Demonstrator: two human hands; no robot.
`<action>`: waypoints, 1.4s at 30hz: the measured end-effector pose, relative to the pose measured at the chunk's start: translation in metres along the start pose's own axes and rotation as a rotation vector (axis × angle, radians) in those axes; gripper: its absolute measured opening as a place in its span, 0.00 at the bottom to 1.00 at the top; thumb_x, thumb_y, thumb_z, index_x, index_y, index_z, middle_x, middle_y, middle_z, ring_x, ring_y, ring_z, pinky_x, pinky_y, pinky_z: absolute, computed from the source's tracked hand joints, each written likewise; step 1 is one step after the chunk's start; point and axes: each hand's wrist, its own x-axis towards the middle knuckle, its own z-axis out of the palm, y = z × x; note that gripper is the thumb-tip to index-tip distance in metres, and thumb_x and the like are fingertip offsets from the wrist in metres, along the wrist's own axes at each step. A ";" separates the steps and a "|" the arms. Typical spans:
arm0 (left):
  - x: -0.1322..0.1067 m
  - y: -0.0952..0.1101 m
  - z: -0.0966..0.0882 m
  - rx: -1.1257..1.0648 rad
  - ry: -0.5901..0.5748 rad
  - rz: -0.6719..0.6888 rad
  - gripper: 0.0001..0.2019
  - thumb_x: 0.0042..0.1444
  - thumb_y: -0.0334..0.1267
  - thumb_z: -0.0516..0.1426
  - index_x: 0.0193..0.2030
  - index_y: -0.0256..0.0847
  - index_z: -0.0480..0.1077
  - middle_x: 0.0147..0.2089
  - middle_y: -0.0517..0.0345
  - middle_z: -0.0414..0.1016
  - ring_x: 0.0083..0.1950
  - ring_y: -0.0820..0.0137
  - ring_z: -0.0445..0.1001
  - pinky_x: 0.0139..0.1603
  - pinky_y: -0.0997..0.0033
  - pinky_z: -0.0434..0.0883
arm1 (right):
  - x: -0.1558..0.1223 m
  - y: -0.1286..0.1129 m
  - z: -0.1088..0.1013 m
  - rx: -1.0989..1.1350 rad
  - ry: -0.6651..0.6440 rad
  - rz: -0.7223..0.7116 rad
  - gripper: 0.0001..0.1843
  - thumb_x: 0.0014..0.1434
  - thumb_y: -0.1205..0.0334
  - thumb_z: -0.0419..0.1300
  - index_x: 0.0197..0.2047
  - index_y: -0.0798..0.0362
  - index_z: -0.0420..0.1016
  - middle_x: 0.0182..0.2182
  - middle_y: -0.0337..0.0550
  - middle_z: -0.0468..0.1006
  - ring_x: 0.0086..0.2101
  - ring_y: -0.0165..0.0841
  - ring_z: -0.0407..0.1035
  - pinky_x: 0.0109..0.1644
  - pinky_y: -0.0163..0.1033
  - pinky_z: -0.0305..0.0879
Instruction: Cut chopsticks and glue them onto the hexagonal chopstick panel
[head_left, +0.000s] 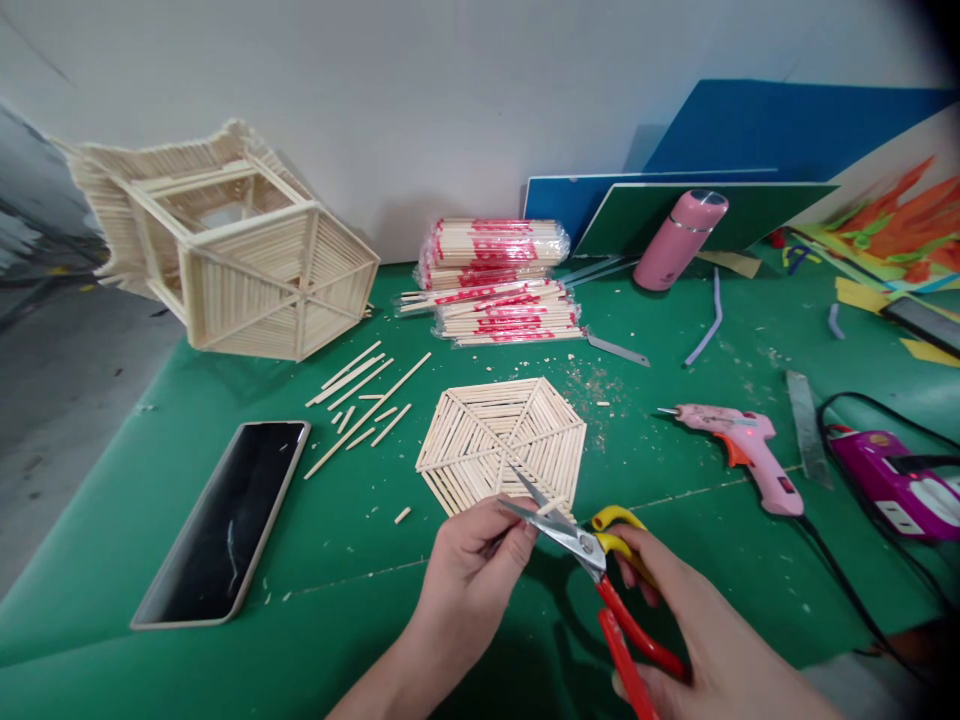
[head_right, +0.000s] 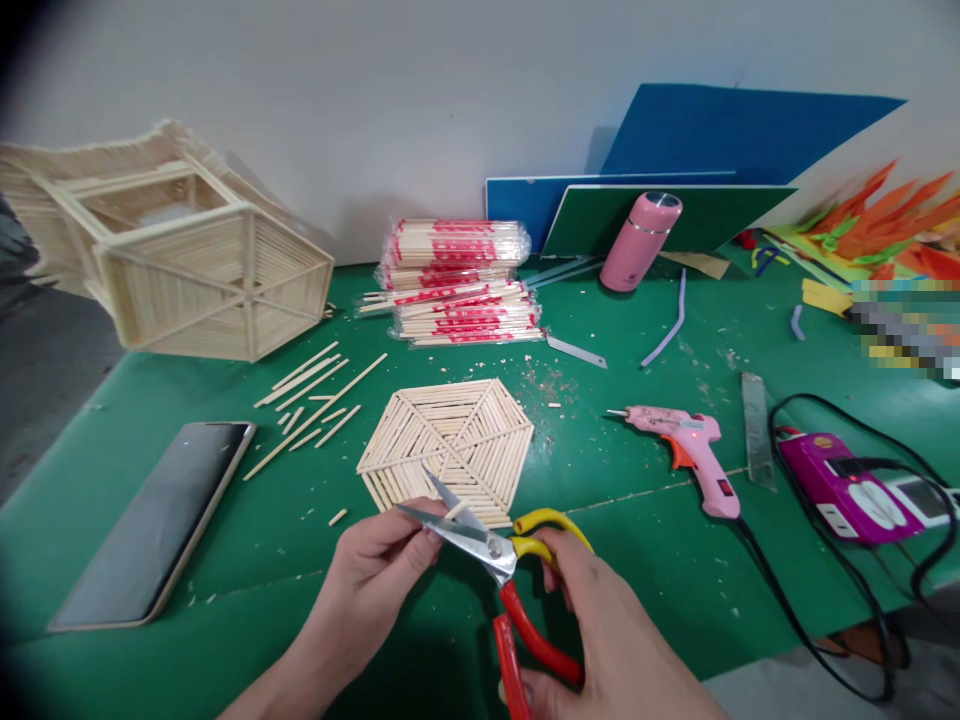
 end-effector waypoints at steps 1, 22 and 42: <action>0.000 0.000 0.000 0.005 -0.011 0.009 0.09 0.49 0.25 0.54 0.28 0.39 0.73 0.29 0.61 0.75 0.31 0.76 0.72 0.33 0.82 0.68 | 0.000 -0.002 -0.001 0.007 0.001 0.004 0.40 0.49 0.49 0.56 0.60 0.58 0.47 0.51 0.59 0.63 0.51 0.45 0.61 0.53 0.47 0.59; -0.015 0.007 0.005 0.274 -0.170 0.232 0.08 0.55 0.26 0.48 0.31 0.38 0.67 0.29 0.57 0.69 0.31 0.75 0.68 0.32 0.78 0.65 | -0.003 -0.009 0.015 0.294 0.034 -0.009 0.31 0.39 0.59 0.60 0.49 0.56 0.62 0.42 0.53 0.75 0.40 0.40 0.72 0.41 0.35 0.69; -0.023 0.008 0.009 0.336 -0.136 0.249 0.08 0.54 0.25 0.48 0.32 0.38 0.66 0.30 0.56 0.70 0.31 0.73 0.69 0.32 0.77 0.66 | -0.010 -0.009 0.014 0.217 0.099 0.031 0.32 0.43 0.63 0.57 0.54 0.56 0.57 0.40 0.51 0.75 0.38 0.38 0.72 0.41 0.36 0.69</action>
